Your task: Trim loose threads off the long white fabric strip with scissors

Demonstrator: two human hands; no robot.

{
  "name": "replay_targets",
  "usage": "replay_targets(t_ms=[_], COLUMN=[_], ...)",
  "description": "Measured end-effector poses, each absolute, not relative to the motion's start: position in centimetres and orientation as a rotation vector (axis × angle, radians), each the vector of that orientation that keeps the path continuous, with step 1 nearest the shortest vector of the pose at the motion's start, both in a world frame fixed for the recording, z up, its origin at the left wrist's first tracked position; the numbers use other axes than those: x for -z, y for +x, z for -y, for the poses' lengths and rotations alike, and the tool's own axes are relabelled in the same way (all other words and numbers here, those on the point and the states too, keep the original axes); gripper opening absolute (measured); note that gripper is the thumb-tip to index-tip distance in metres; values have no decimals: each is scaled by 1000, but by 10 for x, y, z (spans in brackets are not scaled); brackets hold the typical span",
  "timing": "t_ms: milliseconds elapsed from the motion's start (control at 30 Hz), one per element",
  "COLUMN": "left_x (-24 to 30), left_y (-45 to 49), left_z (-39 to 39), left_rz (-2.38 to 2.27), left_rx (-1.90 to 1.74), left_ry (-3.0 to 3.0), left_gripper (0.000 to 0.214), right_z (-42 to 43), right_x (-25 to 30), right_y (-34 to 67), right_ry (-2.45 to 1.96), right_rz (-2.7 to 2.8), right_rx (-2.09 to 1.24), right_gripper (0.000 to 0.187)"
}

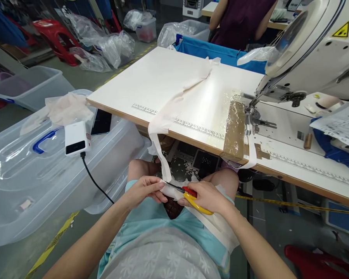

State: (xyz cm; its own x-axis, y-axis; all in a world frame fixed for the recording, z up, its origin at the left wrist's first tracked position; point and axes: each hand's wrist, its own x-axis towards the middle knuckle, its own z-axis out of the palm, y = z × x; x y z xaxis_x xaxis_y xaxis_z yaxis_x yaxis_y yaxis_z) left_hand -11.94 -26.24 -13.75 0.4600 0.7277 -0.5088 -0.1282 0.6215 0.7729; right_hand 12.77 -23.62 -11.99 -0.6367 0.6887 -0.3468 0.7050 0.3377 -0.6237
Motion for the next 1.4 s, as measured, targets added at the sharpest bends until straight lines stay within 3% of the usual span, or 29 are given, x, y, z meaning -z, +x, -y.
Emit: replay_targets(t_ms=[133,533,1067,1200,1400], left_x=[142,139,141,145,132], left_y=[-120,-120,-119,-116,-78], left_z=[265,266,268,267,269], left_rz=[-923,-913,-915,-918,-905], left_rx=[-603,-636,-630,-624,-566], left_ry=[732,748,724,728,867], left_gripper=[45,43,44,45,54], right_z=[242,245,241,243,252], right_x=[117,118,117,124,138], right_y=[125,125,118,121,105], right_ry=[1405,1428,1402,1494,1681], right_rz=[-2605,-2651,-2709,-2647,-2636], right_rx=[984,779,726,927,1676], right_gripper=[53,54,53,54,35])
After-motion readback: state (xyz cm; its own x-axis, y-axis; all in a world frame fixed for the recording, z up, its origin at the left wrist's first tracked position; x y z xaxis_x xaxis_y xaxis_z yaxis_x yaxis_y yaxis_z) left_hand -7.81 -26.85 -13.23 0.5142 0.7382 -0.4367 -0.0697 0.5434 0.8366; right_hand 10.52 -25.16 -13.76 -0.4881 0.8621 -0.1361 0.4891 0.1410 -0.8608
